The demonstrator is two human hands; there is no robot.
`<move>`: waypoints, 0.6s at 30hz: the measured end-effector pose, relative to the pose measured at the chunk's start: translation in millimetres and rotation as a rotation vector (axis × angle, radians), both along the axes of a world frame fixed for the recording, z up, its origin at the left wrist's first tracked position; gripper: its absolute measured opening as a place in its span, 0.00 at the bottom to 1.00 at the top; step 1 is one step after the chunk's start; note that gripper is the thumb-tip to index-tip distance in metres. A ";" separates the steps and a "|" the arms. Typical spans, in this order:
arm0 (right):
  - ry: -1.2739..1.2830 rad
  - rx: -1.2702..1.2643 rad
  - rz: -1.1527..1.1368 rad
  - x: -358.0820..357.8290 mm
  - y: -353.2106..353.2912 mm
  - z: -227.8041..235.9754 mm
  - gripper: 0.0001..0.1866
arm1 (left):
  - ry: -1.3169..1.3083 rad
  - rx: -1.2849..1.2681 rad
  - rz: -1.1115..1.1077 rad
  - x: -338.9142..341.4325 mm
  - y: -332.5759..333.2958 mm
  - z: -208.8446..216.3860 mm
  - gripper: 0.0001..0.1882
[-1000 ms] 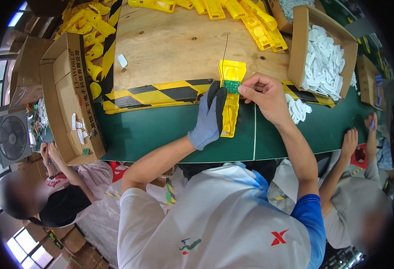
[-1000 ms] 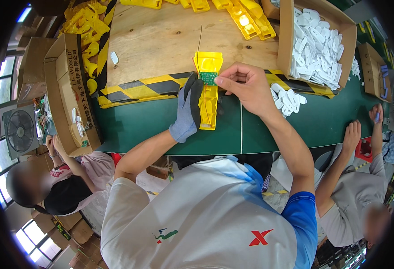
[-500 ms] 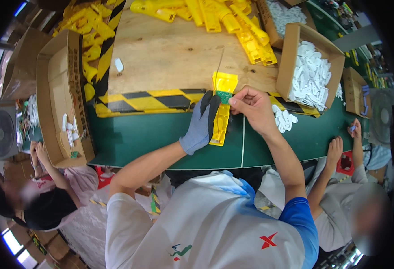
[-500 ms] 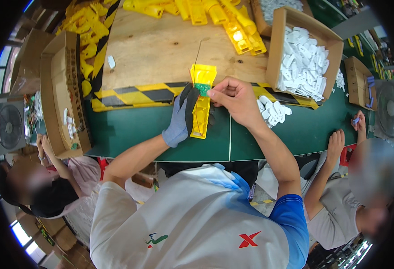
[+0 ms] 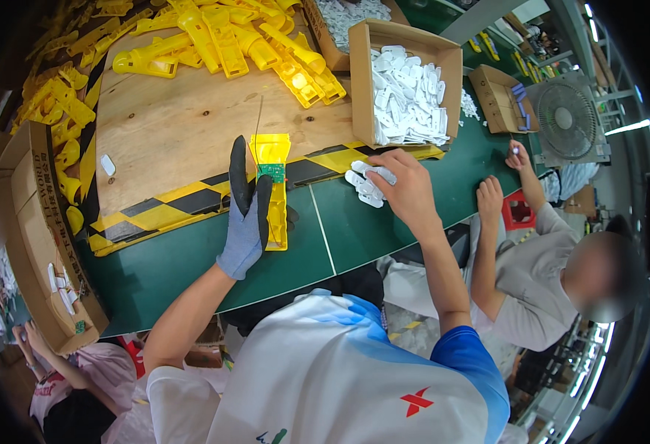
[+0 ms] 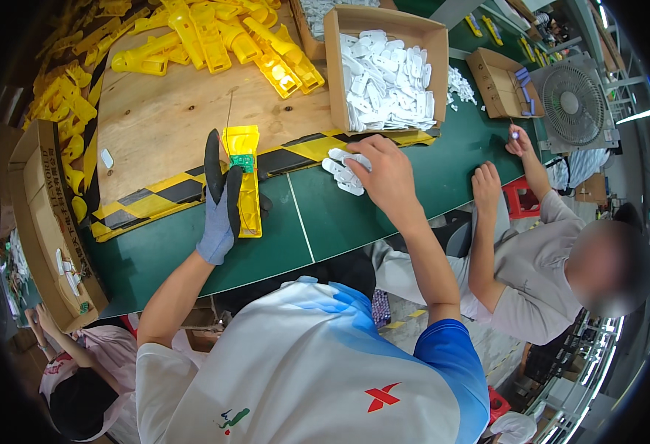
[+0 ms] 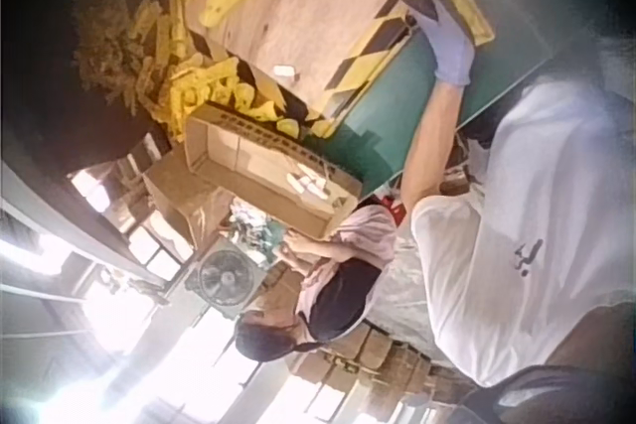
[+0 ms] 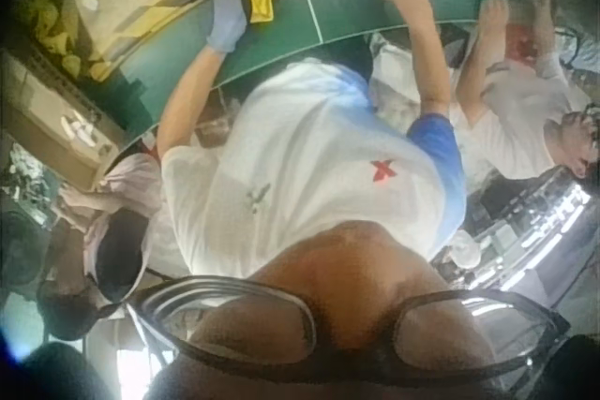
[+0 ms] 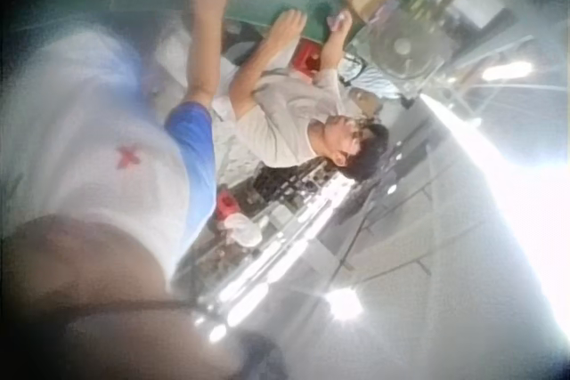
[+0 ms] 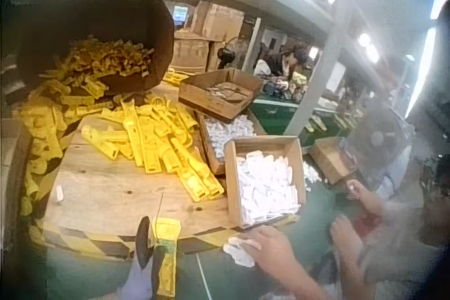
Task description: Manually assembling yellow plastic housings with circuit boards and white covers on a factory line.
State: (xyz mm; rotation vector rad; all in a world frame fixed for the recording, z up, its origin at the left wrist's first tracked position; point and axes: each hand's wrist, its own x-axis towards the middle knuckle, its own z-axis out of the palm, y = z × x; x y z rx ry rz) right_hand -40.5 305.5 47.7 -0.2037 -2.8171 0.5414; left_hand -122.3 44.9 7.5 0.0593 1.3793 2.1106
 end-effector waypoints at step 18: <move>0.129 -0.548 -0.267 -6.6 -43.8 -9.4 0.08 | -0.037 0.050 -0.095 -0.1 -4.9 -22.5 0.27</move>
